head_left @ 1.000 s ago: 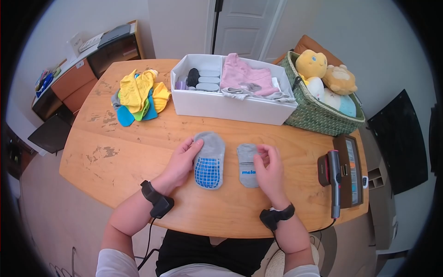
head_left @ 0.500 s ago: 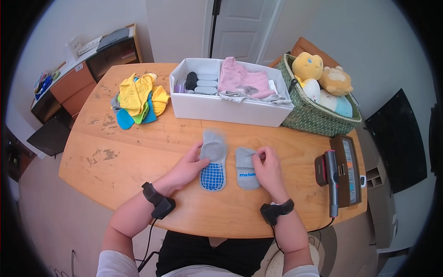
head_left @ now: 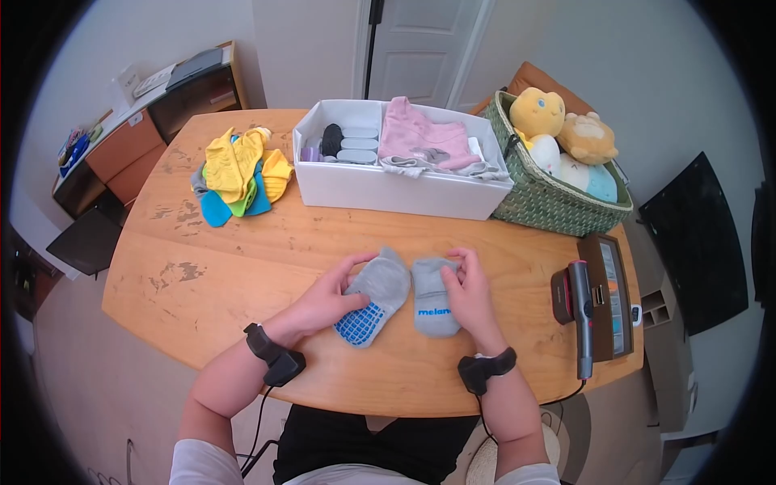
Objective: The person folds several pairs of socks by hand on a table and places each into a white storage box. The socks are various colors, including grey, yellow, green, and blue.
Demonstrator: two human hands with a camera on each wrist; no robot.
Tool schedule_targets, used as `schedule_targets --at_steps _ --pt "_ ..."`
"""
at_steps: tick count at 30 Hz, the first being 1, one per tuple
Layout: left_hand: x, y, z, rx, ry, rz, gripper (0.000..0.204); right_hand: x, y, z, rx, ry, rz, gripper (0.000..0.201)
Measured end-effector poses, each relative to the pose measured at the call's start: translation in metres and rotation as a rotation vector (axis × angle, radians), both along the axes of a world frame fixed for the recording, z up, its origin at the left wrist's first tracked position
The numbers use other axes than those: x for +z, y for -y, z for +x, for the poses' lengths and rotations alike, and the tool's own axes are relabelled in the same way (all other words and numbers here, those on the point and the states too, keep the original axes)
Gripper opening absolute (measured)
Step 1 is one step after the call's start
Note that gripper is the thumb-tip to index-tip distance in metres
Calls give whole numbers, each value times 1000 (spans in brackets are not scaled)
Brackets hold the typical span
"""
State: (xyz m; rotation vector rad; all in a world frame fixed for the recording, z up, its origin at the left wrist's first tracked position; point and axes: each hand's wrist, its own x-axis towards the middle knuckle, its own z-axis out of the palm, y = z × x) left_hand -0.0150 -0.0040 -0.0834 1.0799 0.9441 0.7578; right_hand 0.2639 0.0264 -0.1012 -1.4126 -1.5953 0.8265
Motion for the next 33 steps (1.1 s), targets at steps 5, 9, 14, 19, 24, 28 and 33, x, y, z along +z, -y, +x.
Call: schedule_targets --at_steps 5,9,14,19,24,28,33 --pt "4 3 2 -24 162 -36 81 1 5 -5 101 30 -76 35" --pt "1 4 9 135 287 99 88 -2 4 -4 152 -3 -97 35" --pt "-15 -1 4 210 150 43 91 -4 5 -8 157 -218 -148 31" --pt "-11 0 7 186 108 100 91 4 5 -10 164 -400 -130 26" --pt "-14 3 12 109 158 143 92 23 13 -10 249 -676 -231 30" --pt "-1 8 12 -80 72 84 95 31 20 -18 320 -853 -454 41" --pt "-13 7 12 -137 120 91 95 13 18 -23 422 -607 -447 51"
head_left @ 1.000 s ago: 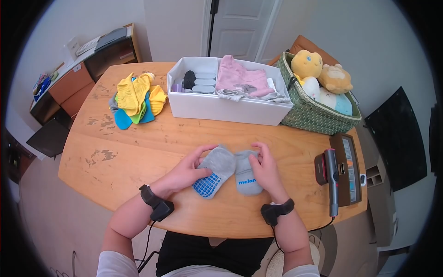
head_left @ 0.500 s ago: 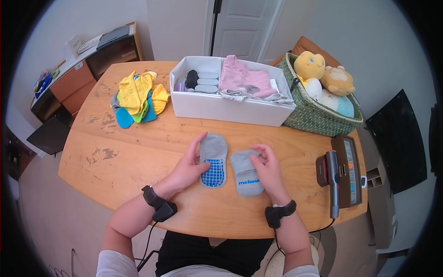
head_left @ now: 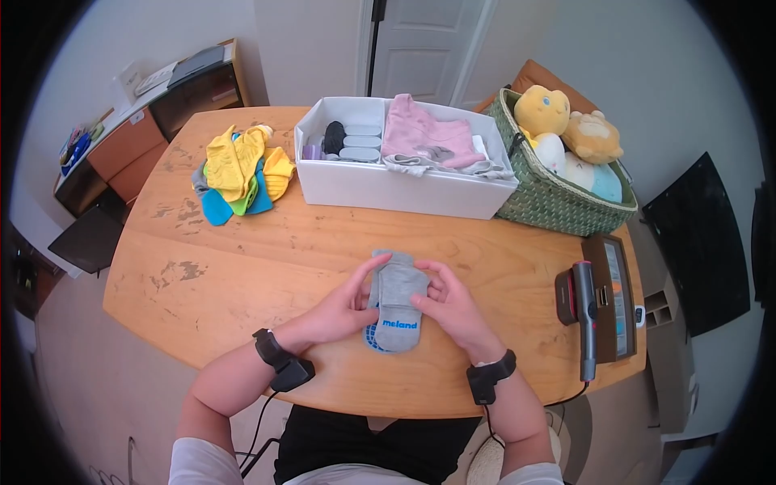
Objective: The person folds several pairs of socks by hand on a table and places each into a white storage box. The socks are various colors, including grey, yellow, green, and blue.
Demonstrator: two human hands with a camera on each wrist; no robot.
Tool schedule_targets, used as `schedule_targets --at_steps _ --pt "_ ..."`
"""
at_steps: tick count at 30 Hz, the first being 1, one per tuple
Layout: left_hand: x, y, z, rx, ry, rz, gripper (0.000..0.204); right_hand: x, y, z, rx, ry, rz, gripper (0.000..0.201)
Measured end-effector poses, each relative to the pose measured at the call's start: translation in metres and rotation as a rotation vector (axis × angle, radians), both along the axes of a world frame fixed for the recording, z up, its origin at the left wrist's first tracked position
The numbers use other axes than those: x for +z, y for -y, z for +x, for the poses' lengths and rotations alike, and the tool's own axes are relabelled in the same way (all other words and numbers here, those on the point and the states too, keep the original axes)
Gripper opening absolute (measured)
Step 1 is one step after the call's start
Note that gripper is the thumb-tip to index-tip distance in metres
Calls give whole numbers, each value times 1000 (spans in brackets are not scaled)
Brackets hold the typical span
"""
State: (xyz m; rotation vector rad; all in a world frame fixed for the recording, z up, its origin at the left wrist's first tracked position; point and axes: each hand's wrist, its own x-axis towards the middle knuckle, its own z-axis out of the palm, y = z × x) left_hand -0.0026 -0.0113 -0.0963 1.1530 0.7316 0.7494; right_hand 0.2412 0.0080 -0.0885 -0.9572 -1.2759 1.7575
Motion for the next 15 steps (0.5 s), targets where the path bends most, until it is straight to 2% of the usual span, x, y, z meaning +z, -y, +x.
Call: schedule_targets --at_steps 15 --pt "-5 -1 0 72 90 -34 91 13 5 1 -2 0 71 56"
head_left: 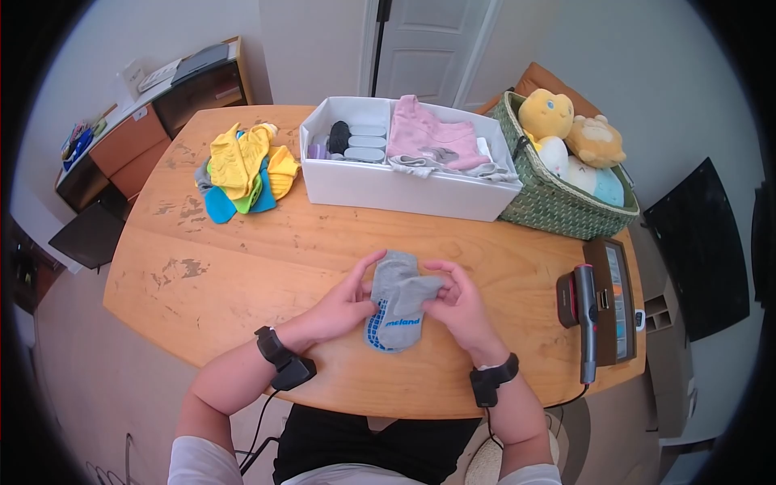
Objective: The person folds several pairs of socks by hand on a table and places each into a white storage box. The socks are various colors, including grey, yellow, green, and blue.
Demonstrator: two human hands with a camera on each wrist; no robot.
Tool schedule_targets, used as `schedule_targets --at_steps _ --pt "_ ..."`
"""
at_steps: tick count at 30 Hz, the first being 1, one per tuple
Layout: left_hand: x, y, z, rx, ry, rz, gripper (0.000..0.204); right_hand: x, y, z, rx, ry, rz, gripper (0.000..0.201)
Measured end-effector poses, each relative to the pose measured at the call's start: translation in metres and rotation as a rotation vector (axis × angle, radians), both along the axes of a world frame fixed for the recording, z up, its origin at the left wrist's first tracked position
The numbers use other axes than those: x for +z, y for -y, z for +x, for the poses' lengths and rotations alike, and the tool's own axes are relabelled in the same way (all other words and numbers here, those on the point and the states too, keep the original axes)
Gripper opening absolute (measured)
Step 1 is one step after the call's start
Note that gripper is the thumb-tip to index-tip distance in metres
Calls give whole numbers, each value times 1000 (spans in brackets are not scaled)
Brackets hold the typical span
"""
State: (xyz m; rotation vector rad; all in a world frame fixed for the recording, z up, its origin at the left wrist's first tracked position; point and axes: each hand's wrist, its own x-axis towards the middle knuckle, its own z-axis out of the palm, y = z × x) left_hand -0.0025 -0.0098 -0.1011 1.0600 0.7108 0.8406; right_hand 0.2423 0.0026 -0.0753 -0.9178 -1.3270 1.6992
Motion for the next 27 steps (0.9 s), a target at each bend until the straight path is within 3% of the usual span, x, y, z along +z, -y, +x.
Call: schedule_targets --at_steps 6,8,9,12,14,18,20,21,23,27 --pt "7 0 0 -10 -27 -29 89 -14 -5 14 -111 -204 -6 36" --pt "7 0 -1 -19 -49 -24 87 -15 -11 14 200 -544 12 29" --pt "6 0 -1 -35 -37 -37 83 -13 -8 14 199 -544 12 29" --pt "9 1 -1 -49 -29 -59 78 0 2 3 97 -450 -151 26" --pt "12 2 -1 -51 -34 -70 76 -7 0 1 32 -108 267 22" --pt "15 4 1 -23 7 -86 82 -15 -6 8 -44 65 310 23" --pt "15 4 2 -23 -13 -50 85 -11 -5 4 -169 -18 54 29" --pt "14 3 2 -6 -27 -47 87 -13 -6 5 -171 -19 54 29" --pt "12 3 4 10 -40 -44 89 -16 -10 5 -174 -202 -171 32" --pt "3 1 4 113 -19 -17 90 -3 -9 2 -190 -312 -344 38"
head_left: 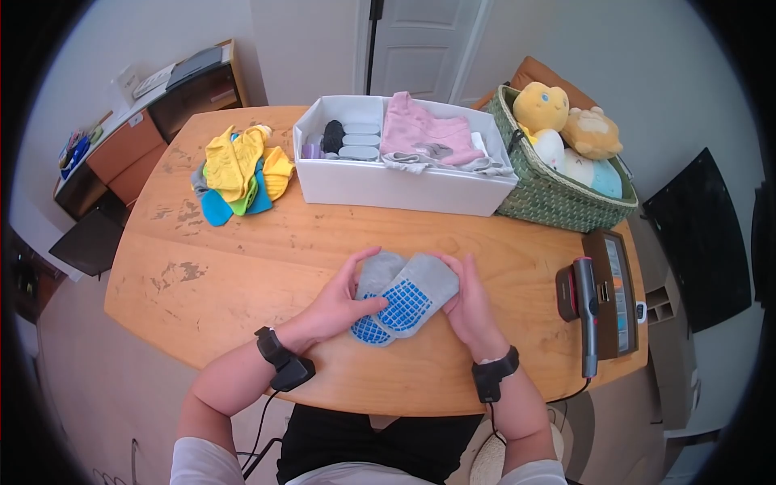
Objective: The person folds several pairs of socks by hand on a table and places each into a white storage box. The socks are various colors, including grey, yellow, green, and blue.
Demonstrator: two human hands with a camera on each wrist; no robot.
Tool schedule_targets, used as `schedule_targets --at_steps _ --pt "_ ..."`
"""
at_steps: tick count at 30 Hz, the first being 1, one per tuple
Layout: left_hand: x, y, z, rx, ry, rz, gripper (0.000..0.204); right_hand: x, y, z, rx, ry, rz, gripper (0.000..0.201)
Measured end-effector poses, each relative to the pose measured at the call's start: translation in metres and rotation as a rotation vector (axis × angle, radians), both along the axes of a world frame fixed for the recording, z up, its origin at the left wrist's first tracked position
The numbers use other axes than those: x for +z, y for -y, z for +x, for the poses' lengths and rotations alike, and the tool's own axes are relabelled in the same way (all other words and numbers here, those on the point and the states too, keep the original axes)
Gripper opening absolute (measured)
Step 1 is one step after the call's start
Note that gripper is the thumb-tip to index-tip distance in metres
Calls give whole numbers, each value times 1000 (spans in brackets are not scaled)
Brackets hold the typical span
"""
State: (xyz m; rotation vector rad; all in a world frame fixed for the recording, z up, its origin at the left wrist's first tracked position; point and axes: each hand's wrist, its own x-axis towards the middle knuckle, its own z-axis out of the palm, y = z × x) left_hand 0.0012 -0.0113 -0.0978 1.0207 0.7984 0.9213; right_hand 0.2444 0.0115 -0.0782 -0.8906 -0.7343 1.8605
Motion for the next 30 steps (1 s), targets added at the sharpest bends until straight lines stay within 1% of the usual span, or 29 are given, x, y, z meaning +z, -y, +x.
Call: schedule_targets --at_steps 2,3,5,7,9,11,12,14,15,16,17,18,20,23,26,30 --pt "-1 -1 -1 18 21 -11 91 0 5 -1 -20 34 103 42" --pt "-2 -1 -1 39 31 -15 88 -4 6 0 -20 34 103 42" --pt "-1 -2 -2 61 40 -20 86 -13 4 0 -52 260 221 48" --pt "-1 -3 -3 76 115 -143 78 -10 3 4 -34 212 190 50" --pt "1 -2 -1 68 154 -168 76 -2 5 6 -16 168 160 53" --pt "0 -2 -1 60 193 -191 73 7 13 6 148 154 220 50" --pt "-1 -2 -1 27 181 -218 73 8 16 5 149 154 221 50" --pt "-2 0 -2 -4 168 -246 74 8 20 -2 253 160 246 46" --pt "-2 1 -1 -36 168 -242 75 5 19 -6 253 159 245 46" --pt "-1 1 0 -69 168 -239 75 -2 18 -10 209 222 251 44" --pt "0 3 1 -69 167 -240 75 -6 16 -12 165 286 256 42" --pt "2 4 4 -77 154 -239 77 -9 16 -13 164 287 255 42" --pt "1 5 4 -85 142 -237 78 -11 14 -14 103 361 283 40" --pt "-5 4 3 -88 183 -219 77 -5 18 -16 80 375 296 37" --pt "-5 4 3 -78 236 -259 75 -6 19 -16 51 342 288 35" --pt "-8 2 1 -112 275 -252 72 -8 17 -18 21 337 266 32"
